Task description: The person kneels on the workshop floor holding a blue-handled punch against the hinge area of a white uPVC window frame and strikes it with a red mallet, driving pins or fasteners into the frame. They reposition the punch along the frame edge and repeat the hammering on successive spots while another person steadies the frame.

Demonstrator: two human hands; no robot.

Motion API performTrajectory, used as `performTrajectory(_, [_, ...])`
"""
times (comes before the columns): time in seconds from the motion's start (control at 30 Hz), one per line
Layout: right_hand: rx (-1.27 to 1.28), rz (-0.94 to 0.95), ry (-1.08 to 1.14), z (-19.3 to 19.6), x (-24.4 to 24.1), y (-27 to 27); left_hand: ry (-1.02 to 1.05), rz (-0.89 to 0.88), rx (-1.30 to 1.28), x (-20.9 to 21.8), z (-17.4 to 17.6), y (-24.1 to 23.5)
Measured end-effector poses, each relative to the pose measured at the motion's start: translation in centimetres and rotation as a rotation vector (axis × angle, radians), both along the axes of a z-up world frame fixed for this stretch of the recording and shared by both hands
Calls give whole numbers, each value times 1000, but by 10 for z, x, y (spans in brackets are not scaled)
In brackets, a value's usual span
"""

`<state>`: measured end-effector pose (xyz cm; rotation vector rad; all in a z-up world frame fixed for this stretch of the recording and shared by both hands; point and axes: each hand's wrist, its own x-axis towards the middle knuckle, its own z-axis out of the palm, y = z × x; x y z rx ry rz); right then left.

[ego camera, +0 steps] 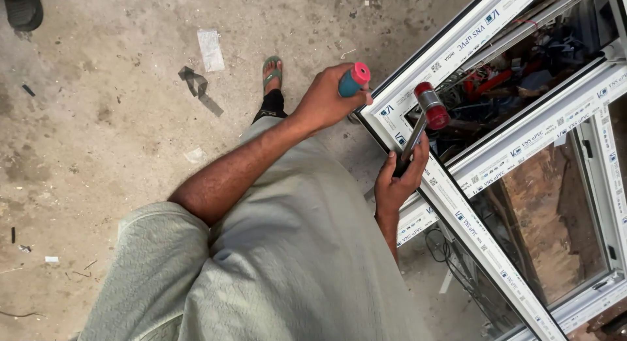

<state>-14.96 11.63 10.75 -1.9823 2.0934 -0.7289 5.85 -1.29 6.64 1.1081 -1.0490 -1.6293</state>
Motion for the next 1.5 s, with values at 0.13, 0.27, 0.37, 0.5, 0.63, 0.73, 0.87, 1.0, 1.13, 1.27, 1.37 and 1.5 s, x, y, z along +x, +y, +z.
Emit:
performTrajectory(0.13, [9,-7,8,-3,-3,2,-92,-87,15,-11,-10,10])
performTrajectory(0.27, [12,6,20,-4,-5,3,-134,-154,22,-16,-15,13])
performTrajectory(0.37, [16,14,5,-2,-4,2,-146,-161,11,-17,-17,15])
performTrajectory(0.5, [11,21,5,-4,-7,4,-122,-154,7,-15,-20,16])
performTrajectory(0.63, [8,5,-13,-6,-10,6,-93,-39,-44,-14,-23,15])
performTrajectory(0.73, [10,2,-8,-6,-10,6,-58,66,-97,-10,-17,13])
performTrajectory(0.87, [12,16,3,-9,-12,6,18,100,-170,3,18,8])
performTrajectory(1.0, [-29,49,1,-9,-9,4,33,38,-328,3,46,10])
performTrajectory(1.13, [-35,28,9,-8,-6,0,-18,-145,-491,-9,56,27])
performTrajectory(1.27, [14,-33,-3,-7,-6,4,-153,-421,-620,-21,57,54])
performTrajectory(1.37, [-51,27,-44,2,9,-3,-79,-507,-894,-22,53,62])
performTrajectory(1.5, [2,-136,-97,9,17,7,73,-651,-1075,-30,61,58])
